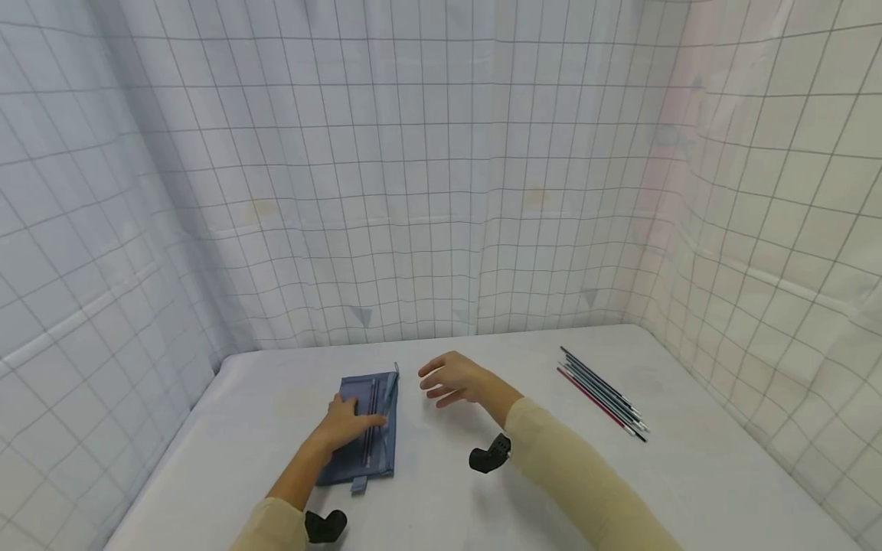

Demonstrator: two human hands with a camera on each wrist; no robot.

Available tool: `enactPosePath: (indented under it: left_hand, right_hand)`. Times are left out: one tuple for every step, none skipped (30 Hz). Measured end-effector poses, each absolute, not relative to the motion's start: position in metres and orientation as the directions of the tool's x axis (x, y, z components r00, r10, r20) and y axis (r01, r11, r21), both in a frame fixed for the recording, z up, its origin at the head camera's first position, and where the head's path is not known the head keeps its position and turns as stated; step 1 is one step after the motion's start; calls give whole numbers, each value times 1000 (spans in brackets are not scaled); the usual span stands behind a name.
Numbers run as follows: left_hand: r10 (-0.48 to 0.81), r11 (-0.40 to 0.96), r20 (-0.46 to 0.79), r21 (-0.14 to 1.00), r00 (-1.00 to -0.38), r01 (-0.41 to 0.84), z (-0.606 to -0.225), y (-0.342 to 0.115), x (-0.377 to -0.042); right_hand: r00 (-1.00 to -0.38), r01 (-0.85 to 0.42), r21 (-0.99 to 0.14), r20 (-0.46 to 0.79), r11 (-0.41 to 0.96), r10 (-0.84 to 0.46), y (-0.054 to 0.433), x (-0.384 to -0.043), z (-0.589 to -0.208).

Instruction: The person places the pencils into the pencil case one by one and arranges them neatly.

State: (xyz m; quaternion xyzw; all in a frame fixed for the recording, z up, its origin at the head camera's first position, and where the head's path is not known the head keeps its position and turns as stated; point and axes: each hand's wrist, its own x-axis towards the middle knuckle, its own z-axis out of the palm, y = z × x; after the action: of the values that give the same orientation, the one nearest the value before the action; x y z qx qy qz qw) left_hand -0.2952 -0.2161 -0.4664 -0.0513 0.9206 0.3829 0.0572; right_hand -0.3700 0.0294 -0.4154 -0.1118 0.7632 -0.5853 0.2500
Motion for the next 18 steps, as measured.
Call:
enactPosePath:
  left_hand:
    - [-50,701,-143,700,-988,-137,-466,-216,-295]
    - [-51,700,-143,701,-988,-137,-466,-216,-295]
    - [-50,698,-144,702,-988,-138,-466,-217,-294]
    - [-47,697,-141,705,-989,-133,-466,-217,-294]
    - [-41,696,-139,707,-989,-128,-465,-217,-293]
    - [-38,692,-138,711,-990,-126,-464,-217,-293]
    - [-33,688,-137,715,-990,-122,-463,-217,-292]
    - [-29,687,-136,717,-990,-118,-462,-217,-292]
    - [-24,685,-133,719,-991,-114,-462,-218,-291]
    - [-21,684,-132,721,-991,-111,-461,-218,-291]
    - [-20,683,-132,722,-991,-110,-460,-218,-290]
    - [-20,681,-133,724,-991,-111,-460,-218,-291]
    - [-20,681,-133,723,-991,-111,-460,-218,-290]
    - [-21,680,-136,724,-990,-114,-460,-218,-290]
    - [-23,679,-137,725,-990,-116,-460,-218,-290]
    - [-26,678,-138,726,-990,-119,-460,-218,-291]
    - [-27,679,-137,724,-990,-119,-460,-218,-291]
    - [-27,678,-137,725,-990,-119,-460,-217,-291]
  right_hand:
    - [-851,120,-948,-251,295,-462,31,-370,-415]
    - [-852,118,-947,-251,299,-460,34,-371,-414]
    - [-853,116,-945,-252,304,-457,36,-371,-414]
    - [-855,111,-944,-250,310,-454,38,-371,-413]
    - [-857,108,-942,-250,316,-450,41,-371,-413]
    - [-859,106,-941,-249,322,-447,44,-371,-413]
    - [-861,103,-939,-249,327,-443,46,-371,-413]
    - [-864,99,-938,-247,332,-439,49,-372,-413]
    - [-866,96,-937,-246,337,-436,52,-372,-413]
    - [-868,93,-936,-243,340,-433,55,-372,-412]
    - [-870,93,-935,-243,342,-429,58,-373,-412]
    - [-872,93,-935,-242,343,-425,61,-373,-412]
    - [-874,93,-935,-242,342,-422,64,-373,-412]
    - [-876,93,-935,-241,342,-419,67,-374,-411]
    - [-878,96,-936,-241,340,-415,70,-374,-411]
    - [-881,98,-936,-239,337,-408,73,-375,-410]
    - [-884,100,-937,-238,334,-402,76,-375,-410]
    - [-888,102,-937,-237,333,-395,79,-376,-410]
